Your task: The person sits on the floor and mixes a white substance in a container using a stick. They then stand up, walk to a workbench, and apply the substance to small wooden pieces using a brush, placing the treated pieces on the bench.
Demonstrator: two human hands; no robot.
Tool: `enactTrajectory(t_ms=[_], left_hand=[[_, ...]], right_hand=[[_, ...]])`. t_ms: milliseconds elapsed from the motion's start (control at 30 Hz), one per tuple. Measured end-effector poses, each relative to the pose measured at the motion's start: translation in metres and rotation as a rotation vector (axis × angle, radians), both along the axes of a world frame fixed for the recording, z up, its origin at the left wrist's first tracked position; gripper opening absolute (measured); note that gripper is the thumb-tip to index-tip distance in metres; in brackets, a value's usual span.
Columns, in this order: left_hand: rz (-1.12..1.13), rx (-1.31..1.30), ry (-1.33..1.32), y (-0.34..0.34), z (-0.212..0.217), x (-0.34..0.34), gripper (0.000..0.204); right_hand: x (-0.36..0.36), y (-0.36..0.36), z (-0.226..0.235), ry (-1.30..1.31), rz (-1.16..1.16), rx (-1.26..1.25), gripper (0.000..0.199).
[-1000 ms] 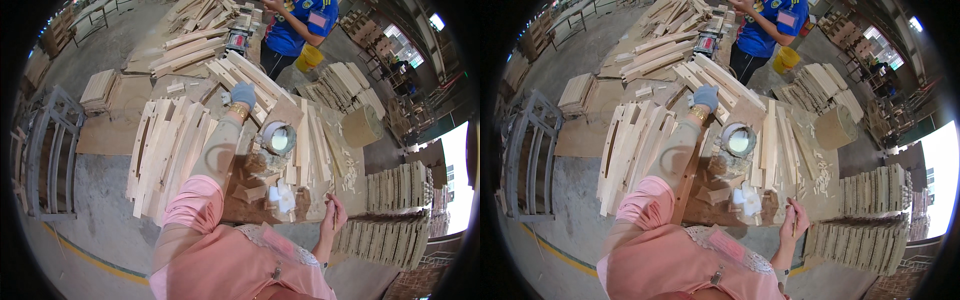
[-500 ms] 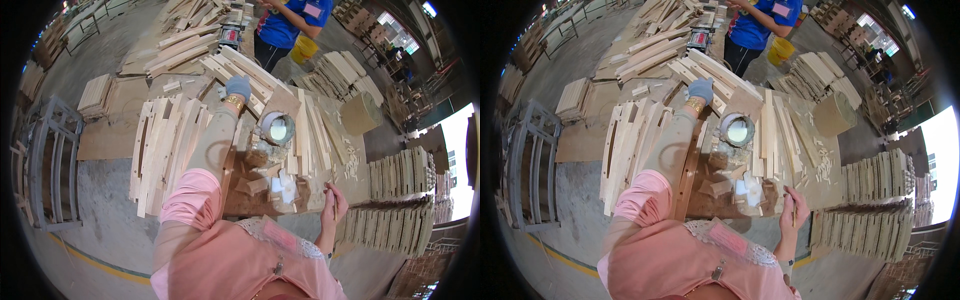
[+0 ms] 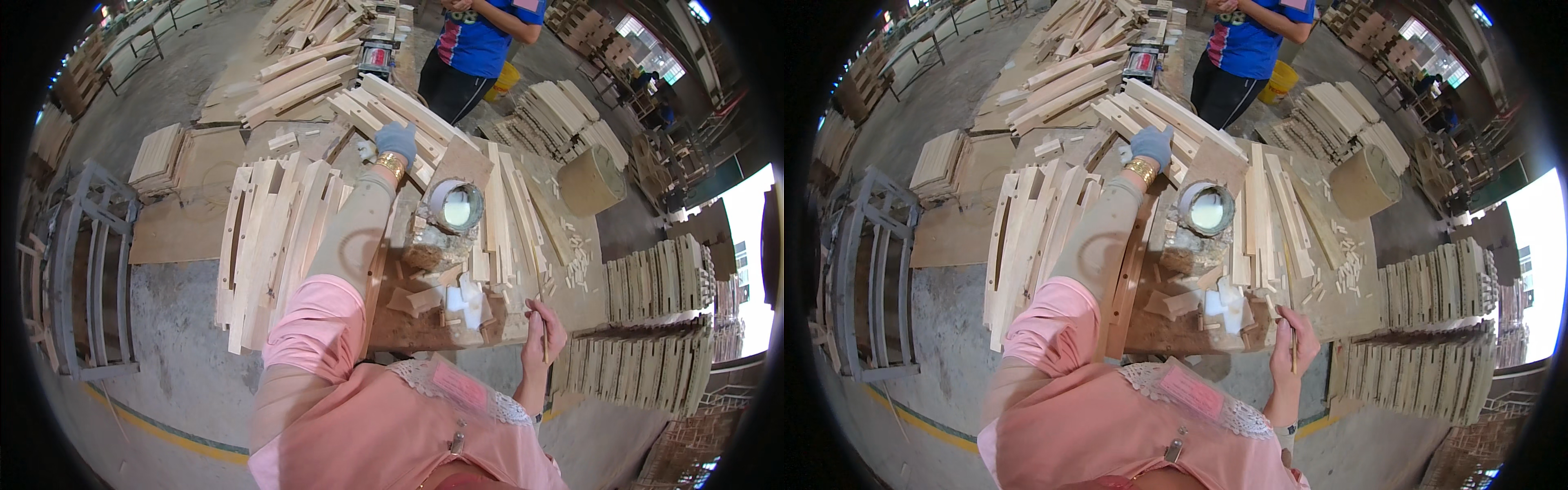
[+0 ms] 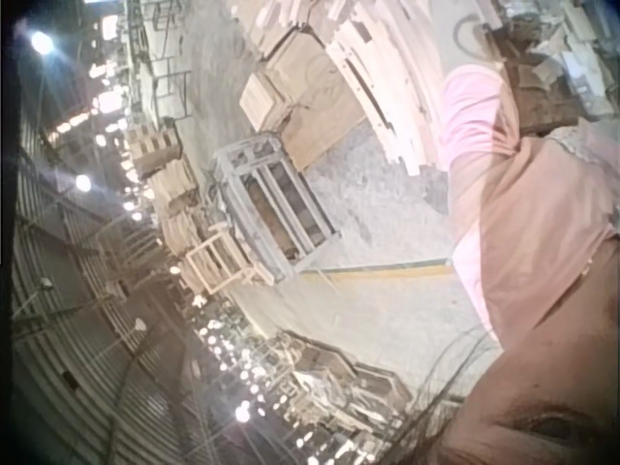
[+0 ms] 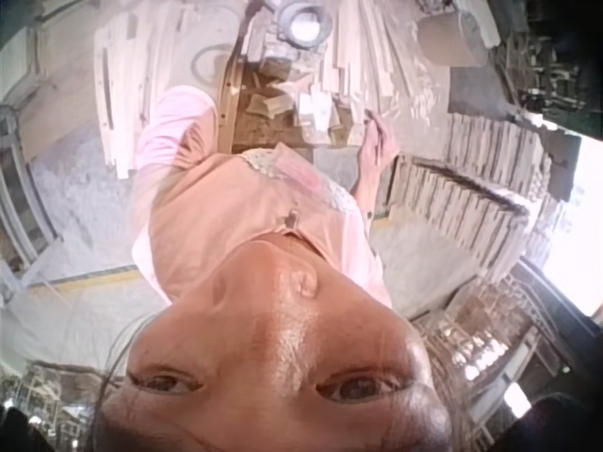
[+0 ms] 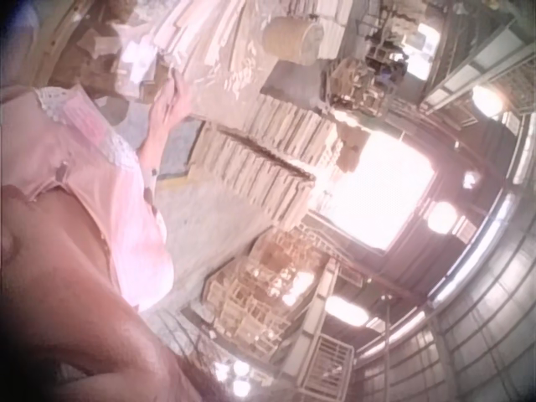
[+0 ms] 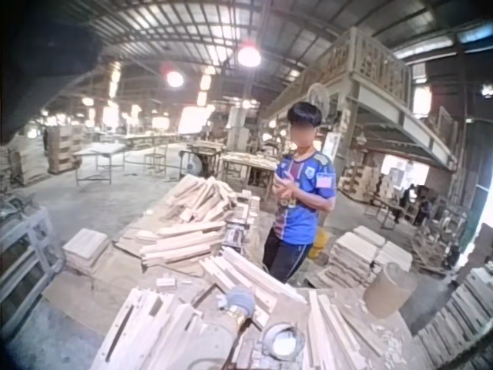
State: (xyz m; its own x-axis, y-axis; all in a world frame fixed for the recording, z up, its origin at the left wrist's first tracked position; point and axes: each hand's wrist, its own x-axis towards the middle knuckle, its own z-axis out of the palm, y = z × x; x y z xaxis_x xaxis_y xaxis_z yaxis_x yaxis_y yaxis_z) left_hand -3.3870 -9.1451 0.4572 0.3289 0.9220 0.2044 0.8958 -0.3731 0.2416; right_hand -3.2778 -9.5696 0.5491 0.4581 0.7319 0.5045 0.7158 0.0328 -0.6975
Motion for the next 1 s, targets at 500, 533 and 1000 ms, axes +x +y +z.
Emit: enactTrajectory(t_ms=[500,533,1000], left_hand=[[0.094,0.015,-0.686,-0.087,0.058,-0.058,0.042],[0.084,0.071,-0.765,-0.104,0.062,-0.065,0.04],[0.315,0.602,-0.935,-0.304,0.135,-0.227,0.023]], right_hand=[[-0.005,-0.001,-0.005,0.108,0.065,0.08,0.022],[-0.003,0.0,-0.003,0.123,0.076,0.084,0.024],[0.012,0.017,-0.013,0.109,0.517,0.148,0.024]])
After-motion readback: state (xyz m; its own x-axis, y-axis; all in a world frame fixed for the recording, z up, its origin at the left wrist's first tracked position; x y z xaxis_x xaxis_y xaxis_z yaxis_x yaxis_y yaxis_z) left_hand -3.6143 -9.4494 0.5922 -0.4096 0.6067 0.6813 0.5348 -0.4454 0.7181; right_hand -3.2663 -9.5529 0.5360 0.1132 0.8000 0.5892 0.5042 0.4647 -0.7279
